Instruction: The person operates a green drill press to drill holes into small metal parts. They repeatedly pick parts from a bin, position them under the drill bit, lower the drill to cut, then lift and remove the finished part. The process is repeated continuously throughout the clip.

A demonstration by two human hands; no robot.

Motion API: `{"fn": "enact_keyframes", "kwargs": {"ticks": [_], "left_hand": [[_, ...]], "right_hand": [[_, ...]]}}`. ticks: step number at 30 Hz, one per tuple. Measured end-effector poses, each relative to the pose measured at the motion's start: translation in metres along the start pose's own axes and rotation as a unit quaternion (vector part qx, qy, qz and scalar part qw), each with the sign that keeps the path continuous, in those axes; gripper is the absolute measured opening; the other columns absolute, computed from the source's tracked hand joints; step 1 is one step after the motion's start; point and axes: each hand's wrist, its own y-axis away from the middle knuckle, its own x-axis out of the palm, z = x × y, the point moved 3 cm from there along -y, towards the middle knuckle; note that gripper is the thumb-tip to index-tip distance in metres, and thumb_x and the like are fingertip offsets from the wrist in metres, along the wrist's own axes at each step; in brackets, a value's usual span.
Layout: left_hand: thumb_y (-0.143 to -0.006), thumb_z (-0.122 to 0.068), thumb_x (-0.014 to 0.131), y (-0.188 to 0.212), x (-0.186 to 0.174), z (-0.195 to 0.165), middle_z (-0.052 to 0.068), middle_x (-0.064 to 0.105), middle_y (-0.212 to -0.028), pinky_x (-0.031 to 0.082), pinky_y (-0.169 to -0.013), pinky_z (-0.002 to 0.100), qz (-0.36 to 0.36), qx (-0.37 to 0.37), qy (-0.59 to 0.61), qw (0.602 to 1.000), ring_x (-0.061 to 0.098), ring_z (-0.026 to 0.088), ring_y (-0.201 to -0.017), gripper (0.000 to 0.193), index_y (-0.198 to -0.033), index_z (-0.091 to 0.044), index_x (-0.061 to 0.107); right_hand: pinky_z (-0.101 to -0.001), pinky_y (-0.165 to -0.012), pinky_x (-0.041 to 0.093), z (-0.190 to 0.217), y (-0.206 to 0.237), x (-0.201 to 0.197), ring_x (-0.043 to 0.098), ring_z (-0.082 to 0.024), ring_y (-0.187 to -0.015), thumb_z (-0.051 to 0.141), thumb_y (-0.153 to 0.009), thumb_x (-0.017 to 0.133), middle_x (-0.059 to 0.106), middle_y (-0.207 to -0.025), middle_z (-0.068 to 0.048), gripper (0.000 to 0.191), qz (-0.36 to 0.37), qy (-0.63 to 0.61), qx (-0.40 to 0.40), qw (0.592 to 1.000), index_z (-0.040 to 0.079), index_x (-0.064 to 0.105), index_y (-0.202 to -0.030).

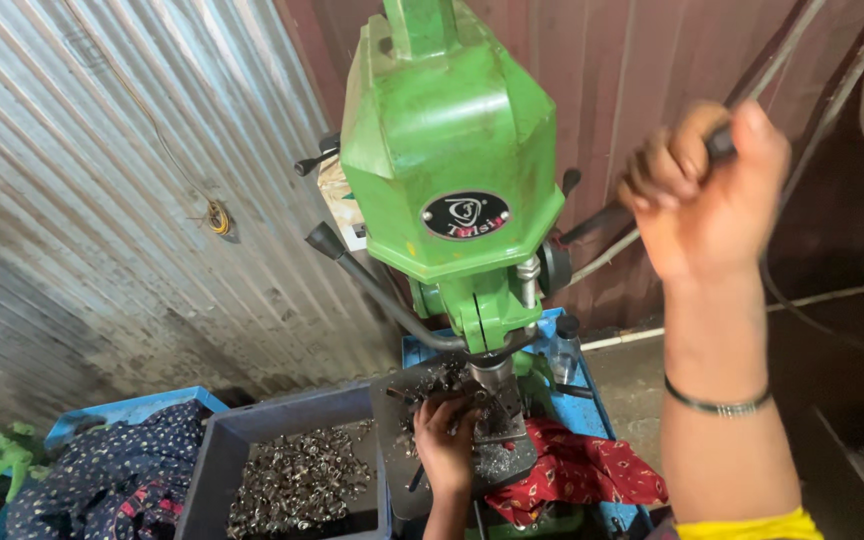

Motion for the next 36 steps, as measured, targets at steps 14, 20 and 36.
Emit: {"fn": "enact_keyframes", "kwargs": {"ticks": [14,20,36], "left_hand": [[-0.053,-0.016,0.094,-0.015,-0.001,0.001,0.014,0.055,-0.137,0.042,-0.103,0.048,-0.051,-0.05,-0.072,0.995,0.049,0.038,-0.124,0.052,-0.101,-0.013,0.075],[-0.062,-0.017,0.091,-0.017,-0.02,-0.002,0.011,0.055,-0.143,0.038,-0.108,0.049,-0.056,-0.02,-0.069,0.996,0.045,0.037,-0.133,0.039,-0.099,-0.017,0.078],[-0.081,-0.021,0.079,-0.015,-0.086,0.001,0.013,0.055,-0.142,0.034,-0.107,0.051,-0.167,0.064,-0.206,0.962,0.048,0.038,-0.13,0.034,-0.114,-0.013,0.071]], "right_hand": [[-0.039,-0.069,0.035,-0.031,0.134,-0.041,0.032,-0.021,-0.07,0.047,-0.084,0.053,0.04,-0.063,-0.002,0.043,-0.019,-0.066,-0.114,0.991,0.011,0.036,-0.068],[-0.0366,-0.069,0.034,-0.031,0.139,-0.039,0.035,-0.019,-0.064,0.045,-0.087,0.053,0.04,-0.059,-0.003,0.041,-0.039,-0.077,-0.119,0.989,0.011,0.036,-0.071],[-0.0266,-0.058,0.021,-0.01,-0.021,-0.02,0.023,-0.011,-0.057,0.061,-0.112,0.048,0.026,-0.061,0.005,0.064,-0.034,0.023,0.029,0.999,0.015,0.03,-0.072]]}}
